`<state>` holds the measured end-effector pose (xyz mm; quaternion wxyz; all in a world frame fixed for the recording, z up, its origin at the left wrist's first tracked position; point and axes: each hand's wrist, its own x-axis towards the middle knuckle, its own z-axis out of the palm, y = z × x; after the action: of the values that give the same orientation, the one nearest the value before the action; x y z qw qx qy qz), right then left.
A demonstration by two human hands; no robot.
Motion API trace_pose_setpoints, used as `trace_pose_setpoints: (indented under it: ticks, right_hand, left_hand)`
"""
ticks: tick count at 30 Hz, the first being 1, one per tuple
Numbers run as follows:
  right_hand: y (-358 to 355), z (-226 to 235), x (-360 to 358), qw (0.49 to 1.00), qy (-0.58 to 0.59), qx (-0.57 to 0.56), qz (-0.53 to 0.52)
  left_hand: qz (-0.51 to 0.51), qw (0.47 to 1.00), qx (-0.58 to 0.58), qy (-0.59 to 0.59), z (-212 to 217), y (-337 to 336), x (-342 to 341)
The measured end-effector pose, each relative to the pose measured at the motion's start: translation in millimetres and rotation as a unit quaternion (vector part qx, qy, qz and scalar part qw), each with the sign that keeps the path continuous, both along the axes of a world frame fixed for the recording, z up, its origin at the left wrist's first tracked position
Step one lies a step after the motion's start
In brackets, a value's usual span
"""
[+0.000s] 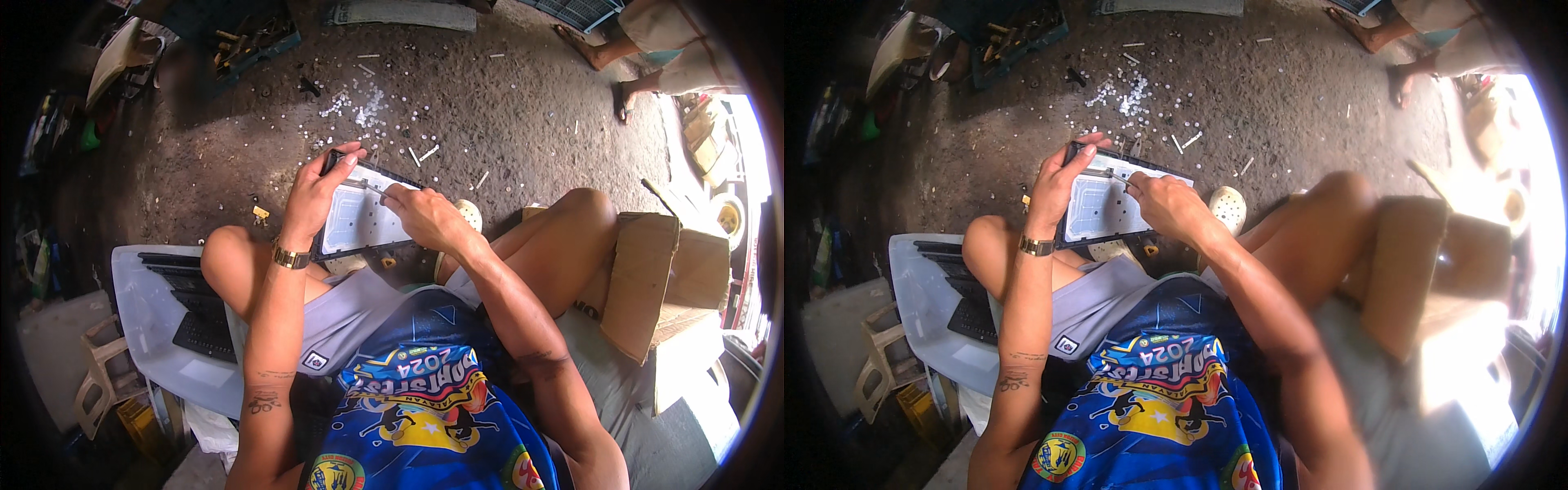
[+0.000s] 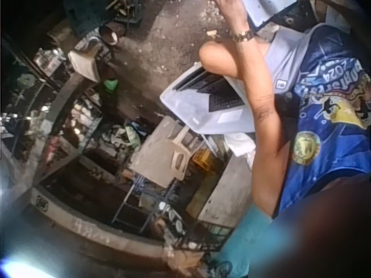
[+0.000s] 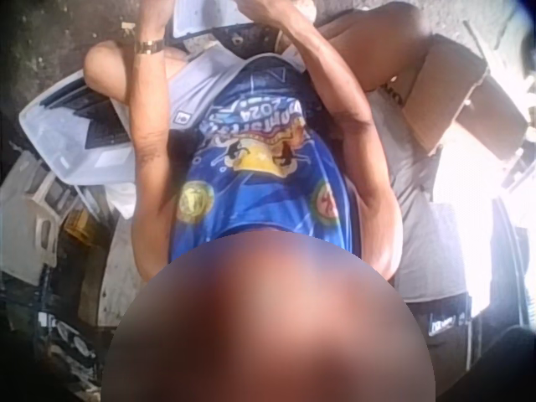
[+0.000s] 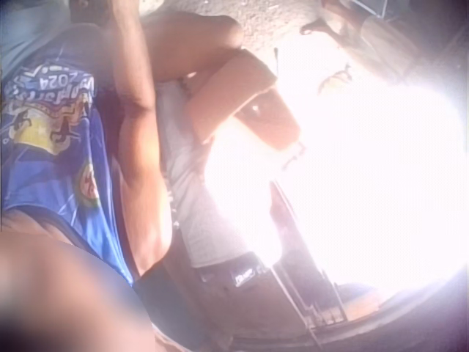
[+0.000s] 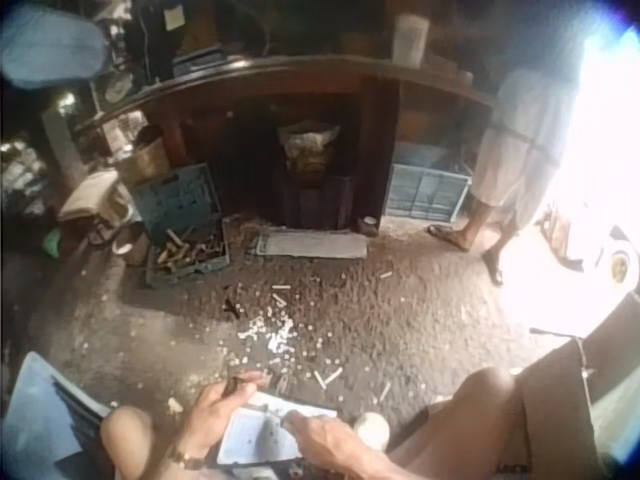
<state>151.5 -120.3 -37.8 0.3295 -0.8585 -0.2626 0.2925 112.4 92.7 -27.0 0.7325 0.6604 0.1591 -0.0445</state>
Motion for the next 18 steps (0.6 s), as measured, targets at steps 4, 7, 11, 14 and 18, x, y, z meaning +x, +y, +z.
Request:
trace_pose_setpoints:
  ticks: [4, 7, 11, 14, 18]
  right_hand:
    - [-0.7, -1.8, 0.6, 1.0, -0.015, 0.012, 0.004]
    - [-0.6, -3.9, 1.7, 1.0, -0.019, 0.01, 0.011]
    - [-2.2, -7.9, 1.2, 0.999, -0.029, 0.013, 0.013]
    - [-3.5, -13.0, 1.4, 1.0, -0.013, -0.004, 0.015]
    - [-2.4, -17.2, 11.8, 0.997, -0.028, -0.013, 0.077]
  left_hand:
    - [0.0, 1.0, 0.007, 0.005, 0.4, 0.3, 0.7]
    - [0.002, 1.0, -0.007, 0.007, -1.4, 0.7, 1.3]
    - [0.002, 1.0, -0.018, 0.012, -3.2, -0.2, 0.9]
    - [0.002, 1.0, 0.0, 0.006, -3.5, -0.7, 0.3]
    - [-0.017, 1.0, 0.025, -0.004, -2.6, -0.2, 0.9]
